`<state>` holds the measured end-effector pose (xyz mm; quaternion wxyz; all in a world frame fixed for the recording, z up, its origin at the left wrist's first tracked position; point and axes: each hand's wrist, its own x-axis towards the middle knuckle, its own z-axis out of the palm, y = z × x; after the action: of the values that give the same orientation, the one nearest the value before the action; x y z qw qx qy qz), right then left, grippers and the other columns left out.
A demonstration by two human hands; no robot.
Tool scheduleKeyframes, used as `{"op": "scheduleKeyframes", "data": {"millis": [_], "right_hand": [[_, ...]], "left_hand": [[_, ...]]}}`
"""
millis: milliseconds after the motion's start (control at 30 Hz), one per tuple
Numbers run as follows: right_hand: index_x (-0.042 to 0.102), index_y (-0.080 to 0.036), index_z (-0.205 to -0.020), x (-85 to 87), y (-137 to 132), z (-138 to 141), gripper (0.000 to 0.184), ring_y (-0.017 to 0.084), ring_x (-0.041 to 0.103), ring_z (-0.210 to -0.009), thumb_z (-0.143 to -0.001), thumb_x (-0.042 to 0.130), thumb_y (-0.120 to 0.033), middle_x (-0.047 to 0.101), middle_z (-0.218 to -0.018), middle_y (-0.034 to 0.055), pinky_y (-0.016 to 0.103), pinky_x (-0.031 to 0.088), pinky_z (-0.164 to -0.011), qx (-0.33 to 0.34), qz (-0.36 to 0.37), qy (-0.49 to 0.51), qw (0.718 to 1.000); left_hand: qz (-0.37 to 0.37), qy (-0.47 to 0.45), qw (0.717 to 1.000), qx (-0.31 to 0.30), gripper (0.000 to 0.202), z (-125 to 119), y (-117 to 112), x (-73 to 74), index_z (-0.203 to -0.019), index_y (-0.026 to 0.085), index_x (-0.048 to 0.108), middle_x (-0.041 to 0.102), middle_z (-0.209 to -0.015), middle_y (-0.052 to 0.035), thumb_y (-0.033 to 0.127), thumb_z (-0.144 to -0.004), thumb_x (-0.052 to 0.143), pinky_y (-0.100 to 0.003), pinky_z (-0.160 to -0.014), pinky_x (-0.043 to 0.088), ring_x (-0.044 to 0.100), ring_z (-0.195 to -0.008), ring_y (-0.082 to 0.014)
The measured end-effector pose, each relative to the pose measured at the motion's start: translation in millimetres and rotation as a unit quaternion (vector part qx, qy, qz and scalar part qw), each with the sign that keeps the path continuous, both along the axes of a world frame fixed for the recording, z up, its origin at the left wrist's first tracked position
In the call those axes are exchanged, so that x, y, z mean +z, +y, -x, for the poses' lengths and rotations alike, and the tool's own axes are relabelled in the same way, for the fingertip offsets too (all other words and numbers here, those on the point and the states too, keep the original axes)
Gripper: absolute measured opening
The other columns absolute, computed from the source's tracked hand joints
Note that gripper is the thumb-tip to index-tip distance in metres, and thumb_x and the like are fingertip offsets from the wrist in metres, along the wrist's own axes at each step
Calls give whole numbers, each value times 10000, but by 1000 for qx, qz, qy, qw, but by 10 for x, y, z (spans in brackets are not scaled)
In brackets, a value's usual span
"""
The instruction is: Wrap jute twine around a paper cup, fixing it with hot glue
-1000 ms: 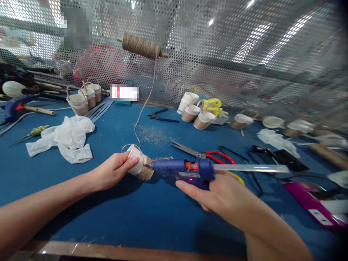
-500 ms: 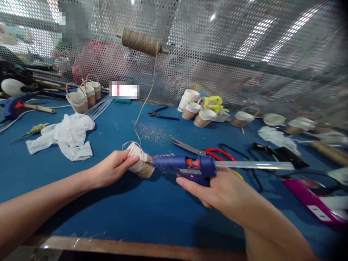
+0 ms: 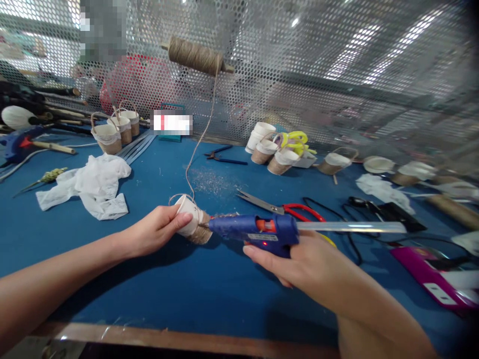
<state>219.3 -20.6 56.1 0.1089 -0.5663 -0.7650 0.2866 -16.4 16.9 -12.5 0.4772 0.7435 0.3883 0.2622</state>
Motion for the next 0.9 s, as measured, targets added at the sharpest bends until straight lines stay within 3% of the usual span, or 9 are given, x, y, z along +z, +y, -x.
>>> {"op": "scheduleKeyframes", "data": {"millis": [167,400,667,900], "right_hand": [[476,-233,-540,14,41,-5,301,115,444,-361,-754,516,-440,425,-360,-56,235,396,-404,-38,54,28,997],[355,-226,-394,-3,100,-8,459,127,496,-431,-759,498,-463,478,-402,-15,246,423,-461,-34,50,19,998],[502,-220,-636,1,48,-26,257,109,425,-372,-743,529,-451,415,-368,-73,220,375,-406,-44,82,40,995],[534,-235,-646,-2,3,3,243,120,444,-343,-755,511,-451,438,-349,-61,237,351,-385,-17,34,7,999]], "left_hand": [[-16,0,1000,-6,403,26,-3,-4,-877,124,615,655,-814,-42,413,-872,334,-278,-750,466,581,-782,-201],[-19,7,1000,-19,385,28,0,-5,-904,109,585,645,-847,-54,387,-883,319,-284,-770,462,574,-816,-197],[-26,21,999,-20,397,24,8,-5,-925,102,576,642,-868,-52,382,-891,297,-286,-794,452,573,-849,-199],[-12,9,1000,-21,414,27,17,-15,-967,117,596,659,-936,-49,392,-893,294,-268,-808,444,576,-879,-194]]}}
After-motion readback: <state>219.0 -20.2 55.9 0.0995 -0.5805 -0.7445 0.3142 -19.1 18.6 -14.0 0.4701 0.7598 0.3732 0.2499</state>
